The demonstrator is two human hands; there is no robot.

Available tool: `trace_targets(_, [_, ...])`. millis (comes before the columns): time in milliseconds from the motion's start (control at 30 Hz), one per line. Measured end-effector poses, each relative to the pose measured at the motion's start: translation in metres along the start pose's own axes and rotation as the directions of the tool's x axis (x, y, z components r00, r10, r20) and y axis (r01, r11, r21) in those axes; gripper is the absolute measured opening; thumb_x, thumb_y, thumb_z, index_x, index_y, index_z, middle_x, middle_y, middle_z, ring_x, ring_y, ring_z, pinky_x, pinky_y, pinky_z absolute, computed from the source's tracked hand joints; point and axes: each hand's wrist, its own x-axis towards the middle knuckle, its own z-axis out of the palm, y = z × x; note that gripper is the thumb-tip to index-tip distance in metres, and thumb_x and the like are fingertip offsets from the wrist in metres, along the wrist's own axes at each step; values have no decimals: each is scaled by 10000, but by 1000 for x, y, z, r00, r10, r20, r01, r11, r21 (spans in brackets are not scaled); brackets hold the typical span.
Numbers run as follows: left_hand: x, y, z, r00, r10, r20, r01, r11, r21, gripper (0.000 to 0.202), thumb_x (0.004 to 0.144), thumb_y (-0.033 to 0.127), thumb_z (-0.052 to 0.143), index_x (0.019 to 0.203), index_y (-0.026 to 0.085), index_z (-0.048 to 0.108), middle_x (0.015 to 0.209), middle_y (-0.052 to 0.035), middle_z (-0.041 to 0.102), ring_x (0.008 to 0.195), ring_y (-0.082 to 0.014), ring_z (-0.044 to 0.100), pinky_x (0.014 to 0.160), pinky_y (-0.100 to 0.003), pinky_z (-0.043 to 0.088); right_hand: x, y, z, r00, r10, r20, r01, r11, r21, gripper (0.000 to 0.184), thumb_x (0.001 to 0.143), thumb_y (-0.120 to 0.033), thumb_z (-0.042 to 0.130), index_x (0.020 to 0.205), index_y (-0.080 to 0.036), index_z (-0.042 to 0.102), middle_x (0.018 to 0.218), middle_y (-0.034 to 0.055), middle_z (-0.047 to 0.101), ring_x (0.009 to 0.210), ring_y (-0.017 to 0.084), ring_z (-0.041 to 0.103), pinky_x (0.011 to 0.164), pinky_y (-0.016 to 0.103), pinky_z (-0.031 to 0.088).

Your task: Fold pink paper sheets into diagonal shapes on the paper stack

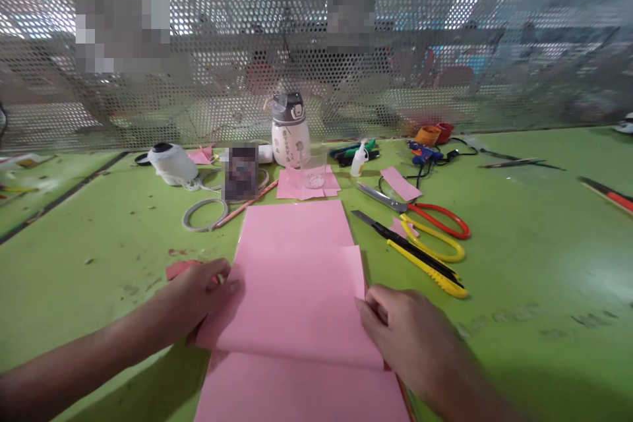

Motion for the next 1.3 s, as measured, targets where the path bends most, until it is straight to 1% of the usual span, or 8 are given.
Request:
trace_targets(500, [2,3,-2,998,56,-10,-55,998,27,206,928,256,446,728,212,473,634,18,534,635,-164,552,567,-267,296,3,4,0,999,-50,-4,50,998,32,397,915,-463,410,595,-238,344,510,-31,438,474,132,362,497,280,227])
trace_targets(667, [2,4,-3,1000,7,29,-6,999,-32,176,934,244,425,776,212,495,590,28,524,523,-154,526,501,-261,269,3,5,0,999,-50,7,50,999,13,404,928,-451,411,594,-233,348,507,-33,445,472,131,377,490,274,232])
trace_targets(833, [1,6,-3,1000,15,1,-15,1000,-10,203,945,262,443,758,209,502,581,31,505,545,-148,518,500,-253,282,5,7,-8,992,-81,-98,72,993,-92,313,896,-460,507,676,-238,513,512,-28,519,462,161,498,459,269,285])
trace_targets(900, [1,8,-2,1000,23,-21,-23,1000,10,184,920,251,490,742,205,505,582,33,505,545,-141,513,500,-248,285,7,4,-16,953,-139,-269,91,979,-182,238,873,-458,553,859,-230,620,582,-3,589,513,204,579,460,290,355])
trace_targets(1000, [1,9,-2,999,21,-24,-21,1000,5,168,905,225,502,739,204,515,579,28,530,531,-137,520,486,-240,283,8,-11,-27,790,-449,-417,351,890,-293,302,917,-377,544,1124,-181,641,899,101,713,843,280,691,682,385,532])
trace_targets(1067, [1,10,-2,1000,12,-25,-12,1000,-4,173,923,239,484,758,204,520,554,31,523,500,-137,522,466,-236,278,6,-27,-28,682,-647,-342,564,762,-318,351,961,-360,533,1239,-165,621,1164,147,704,1114,305,645,930,460,521])
trace_targets(1133, [0,11,-2,1000,-2,-16,2,1000,-14,169,936,263,476,789,201,531,529,38,510,447,-135,512,442,-233,275,3,-43,-23,635,-748,-190,689,661,-299,487,970,-456,552,1356,-162,576,1370,160,628,1293,330,545,1072,522,447])
trace_targets(1300, [-4,14,-5,999,-7,-33,6,999,-37,146,931,251,481,824,188,557,560,24,555,419,-128,512,437,-228,296,2,-60,-6,694,-710,117,712,653,-259,692,972,-652,427,1476,-184,499,1572,146,424,1458,396,351,1122,671,352])
